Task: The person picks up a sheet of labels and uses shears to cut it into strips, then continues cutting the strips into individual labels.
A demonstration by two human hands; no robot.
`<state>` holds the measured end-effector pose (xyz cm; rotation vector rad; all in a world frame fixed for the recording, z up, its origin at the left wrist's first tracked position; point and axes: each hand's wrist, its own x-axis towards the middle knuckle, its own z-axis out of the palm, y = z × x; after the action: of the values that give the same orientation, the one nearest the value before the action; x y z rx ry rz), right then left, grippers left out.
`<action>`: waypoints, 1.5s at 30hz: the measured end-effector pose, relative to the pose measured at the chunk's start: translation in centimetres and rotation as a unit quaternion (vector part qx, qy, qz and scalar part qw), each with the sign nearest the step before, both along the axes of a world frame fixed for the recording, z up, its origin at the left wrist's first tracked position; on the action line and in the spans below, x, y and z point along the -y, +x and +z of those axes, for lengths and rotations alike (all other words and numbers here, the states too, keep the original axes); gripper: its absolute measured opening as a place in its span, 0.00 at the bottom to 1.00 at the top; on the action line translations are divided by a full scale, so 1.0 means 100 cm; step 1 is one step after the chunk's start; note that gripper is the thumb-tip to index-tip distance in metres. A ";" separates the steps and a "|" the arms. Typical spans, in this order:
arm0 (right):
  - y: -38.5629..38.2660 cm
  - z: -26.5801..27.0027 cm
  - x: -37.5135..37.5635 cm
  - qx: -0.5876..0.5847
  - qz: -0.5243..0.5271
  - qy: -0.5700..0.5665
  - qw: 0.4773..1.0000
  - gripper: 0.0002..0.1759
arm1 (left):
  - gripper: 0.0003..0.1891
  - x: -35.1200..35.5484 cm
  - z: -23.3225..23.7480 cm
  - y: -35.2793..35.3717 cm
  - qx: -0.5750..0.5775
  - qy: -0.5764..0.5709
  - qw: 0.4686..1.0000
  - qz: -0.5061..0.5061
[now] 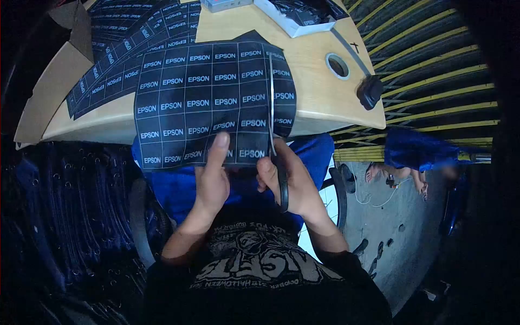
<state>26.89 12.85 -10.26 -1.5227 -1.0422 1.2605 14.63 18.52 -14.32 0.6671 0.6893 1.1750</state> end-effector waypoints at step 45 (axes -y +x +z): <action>0.003 -0.003 -0.004 -0.008 0.000 -0.010 1.000 0.27 | 0.05 -0.001 0.004 -0.007 -0.112 0.008 0.993 -0.037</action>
<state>27.23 13.21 -10.59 -1.5244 -1.0210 1.2843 13.89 18.65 -13.88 0.8397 0.8371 1.0473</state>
